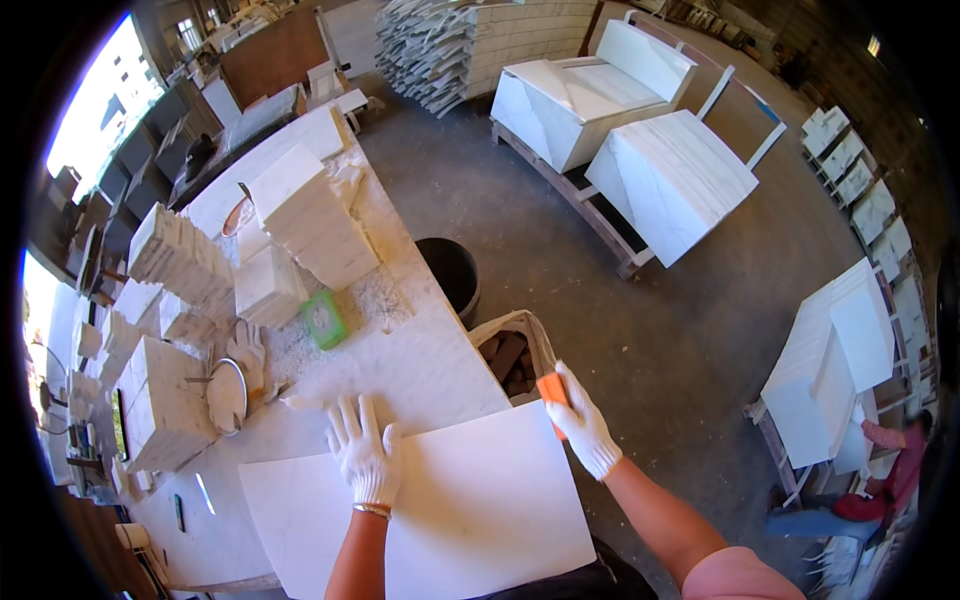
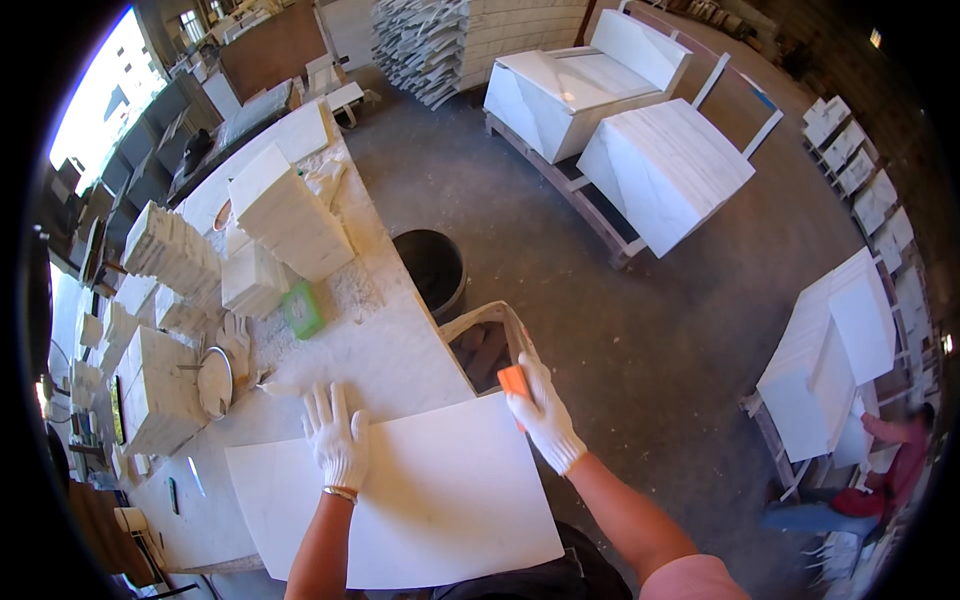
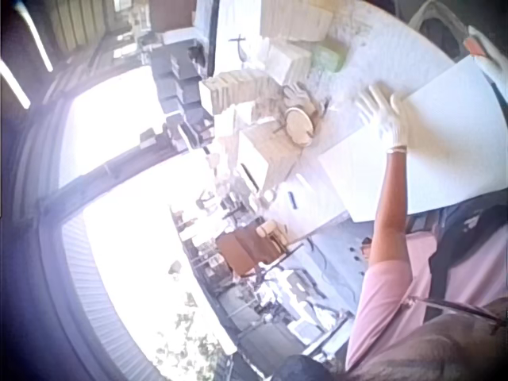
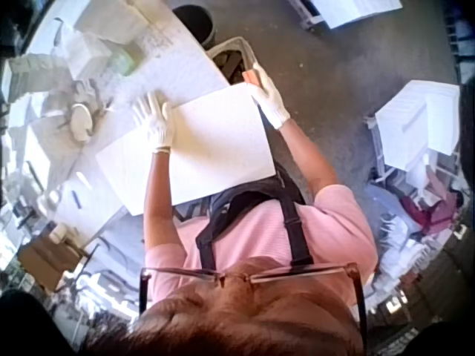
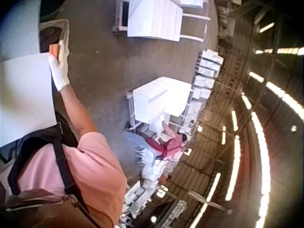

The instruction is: The person trims the edges of a white foam board using a utility knife and then sands the edges with an orange sanding block. The person repeats this process on multiple foam boards, stacking the finished pieces on the table.

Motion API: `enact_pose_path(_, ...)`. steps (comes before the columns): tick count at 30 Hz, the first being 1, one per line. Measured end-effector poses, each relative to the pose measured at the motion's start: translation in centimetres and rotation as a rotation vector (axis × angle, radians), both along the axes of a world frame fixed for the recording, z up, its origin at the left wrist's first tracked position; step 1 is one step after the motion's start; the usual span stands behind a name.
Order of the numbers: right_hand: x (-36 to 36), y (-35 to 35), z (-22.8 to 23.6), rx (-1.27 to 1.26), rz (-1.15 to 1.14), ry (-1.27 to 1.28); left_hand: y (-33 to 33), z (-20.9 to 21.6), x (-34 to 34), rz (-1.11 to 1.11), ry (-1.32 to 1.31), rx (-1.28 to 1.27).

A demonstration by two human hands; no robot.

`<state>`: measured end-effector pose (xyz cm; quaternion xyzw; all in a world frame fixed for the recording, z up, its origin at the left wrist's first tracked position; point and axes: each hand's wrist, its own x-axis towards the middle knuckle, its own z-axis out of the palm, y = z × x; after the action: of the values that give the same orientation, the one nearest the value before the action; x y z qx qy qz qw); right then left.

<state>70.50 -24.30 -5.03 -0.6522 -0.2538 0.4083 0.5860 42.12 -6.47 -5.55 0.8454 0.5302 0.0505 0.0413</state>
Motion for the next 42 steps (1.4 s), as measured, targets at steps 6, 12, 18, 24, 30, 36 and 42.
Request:
enact_pose_path(6,0.7,-0.3,-2.7,-0.021,-0.013,-0.382,0.0,-0.1,0.4,-0.007,0.013,0.012)
enact_pose_path(12,1.8,0.8,-0.8,0.042,-0.118,0.31,0.0,-0.2,-0.3,0.0,0.001,0.017)
enact_pose_path(18,0.5,0.5,-1.9,0.003,-0.025,-0.18,-0.1,-0.2,0.3,0.005,0.015,0.011)
enact_pose_path(24,1.2,0.5,-2.3,0.059,-0.093,0.308,-0.1,-0.3,-0.1,0.024,0.006,0.003)
enact_pose_path(30,0.7,0.0,-3.2,0.062,-0.125,0.272,0.0,-0.7,0.2,0.008,0.019,0.035)
enact_pose_path(36,0.5,0.1,-1.9,0.068,-0.097,0.344,-0.1,-0.2,-0.2,0.019,0.006,0.011)
enact_pose_path(42,0.4,-0.6,-1.7,0.041,-0.056,0.097,-0.2,0.2,0.5,0.0,-0.005,0.023)
